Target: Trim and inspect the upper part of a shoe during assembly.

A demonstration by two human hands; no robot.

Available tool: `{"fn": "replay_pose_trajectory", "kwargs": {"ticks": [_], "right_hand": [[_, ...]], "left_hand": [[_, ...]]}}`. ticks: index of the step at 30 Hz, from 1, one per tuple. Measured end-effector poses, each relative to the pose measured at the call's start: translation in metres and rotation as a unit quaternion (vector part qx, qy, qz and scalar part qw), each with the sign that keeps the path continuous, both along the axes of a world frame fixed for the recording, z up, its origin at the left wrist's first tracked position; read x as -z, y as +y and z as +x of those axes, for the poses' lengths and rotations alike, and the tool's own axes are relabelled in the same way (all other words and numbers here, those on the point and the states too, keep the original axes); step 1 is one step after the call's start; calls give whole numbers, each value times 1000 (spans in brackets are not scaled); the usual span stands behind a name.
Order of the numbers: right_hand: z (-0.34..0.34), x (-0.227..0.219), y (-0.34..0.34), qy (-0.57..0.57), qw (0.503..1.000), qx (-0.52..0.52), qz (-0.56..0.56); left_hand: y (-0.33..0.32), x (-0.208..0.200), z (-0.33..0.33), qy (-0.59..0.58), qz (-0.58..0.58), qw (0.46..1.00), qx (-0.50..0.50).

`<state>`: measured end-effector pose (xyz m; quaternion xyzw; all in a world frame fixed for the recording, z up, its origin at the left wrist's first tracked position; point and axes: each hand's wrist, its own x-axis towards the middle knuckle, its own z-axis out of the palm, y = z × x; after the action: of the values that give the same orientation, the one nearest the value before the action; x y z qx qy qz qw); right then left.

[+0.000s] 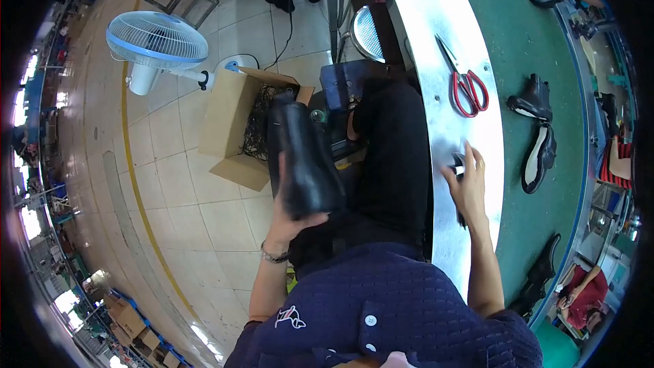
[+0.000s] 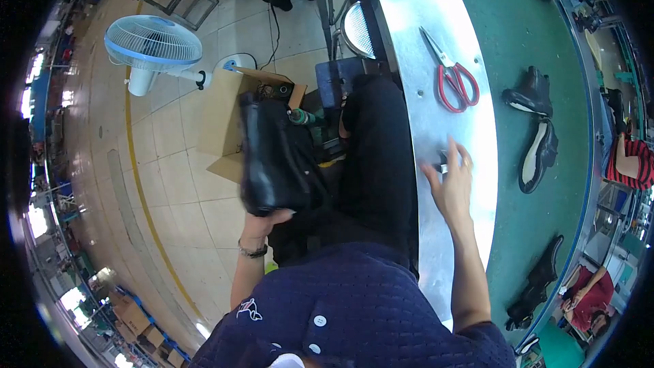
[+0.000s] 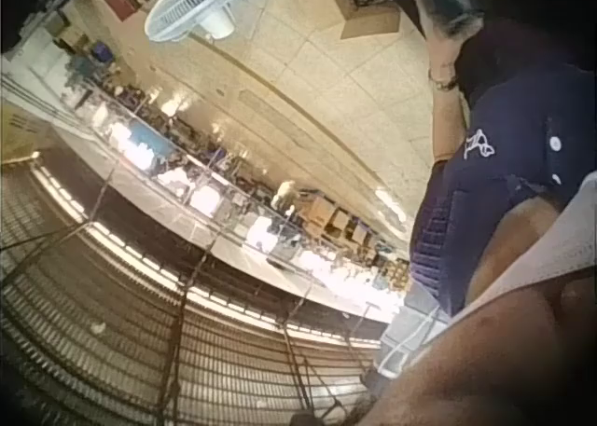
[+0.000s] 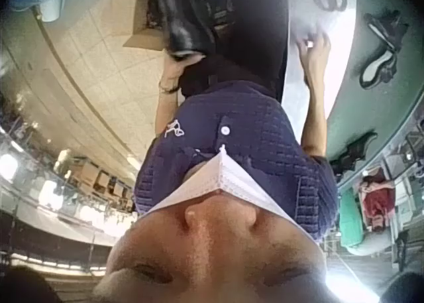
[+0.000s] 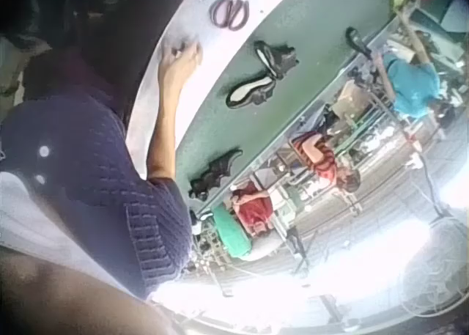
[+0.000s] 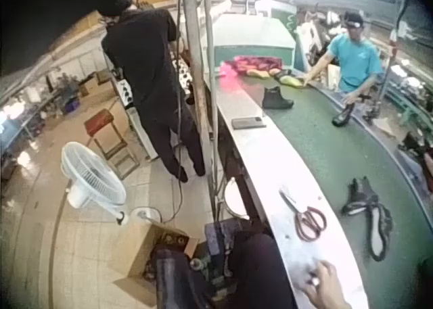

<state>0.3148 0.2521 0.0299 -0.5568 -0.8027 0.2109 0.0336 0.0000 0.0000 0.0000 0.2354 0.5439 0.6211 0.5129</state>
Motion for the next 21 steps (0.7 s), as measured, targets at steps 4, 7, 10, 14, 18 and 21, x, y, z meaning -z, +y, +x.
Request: {"fn": "replay_pose_trajectory", "kwargs": {"ticks": [4,7,10,14,18,21], "right_hand": [[46,13,-50,-80,992,39,90],[49,11,-53,-72,994,80,17],[47,12,-40,37,986,137,-89],[1,-32,-34,442,792,288,-307],[-69,-93,-15,419,763,132,-473],[-122,-112,1,345,771,48,-533]], "left_hand": [[18,-35,-20,-168,-91,970,-152],[28,-44,-36,-235,-115,957,-123],[53,-54,-39,-268,-141,952,-48],[92,-61,-30,-221,-158,962,-14],[116,-57,-26,-161,-146,976,-11],[119,-46,-21,-101,-125,986,-35]]}}
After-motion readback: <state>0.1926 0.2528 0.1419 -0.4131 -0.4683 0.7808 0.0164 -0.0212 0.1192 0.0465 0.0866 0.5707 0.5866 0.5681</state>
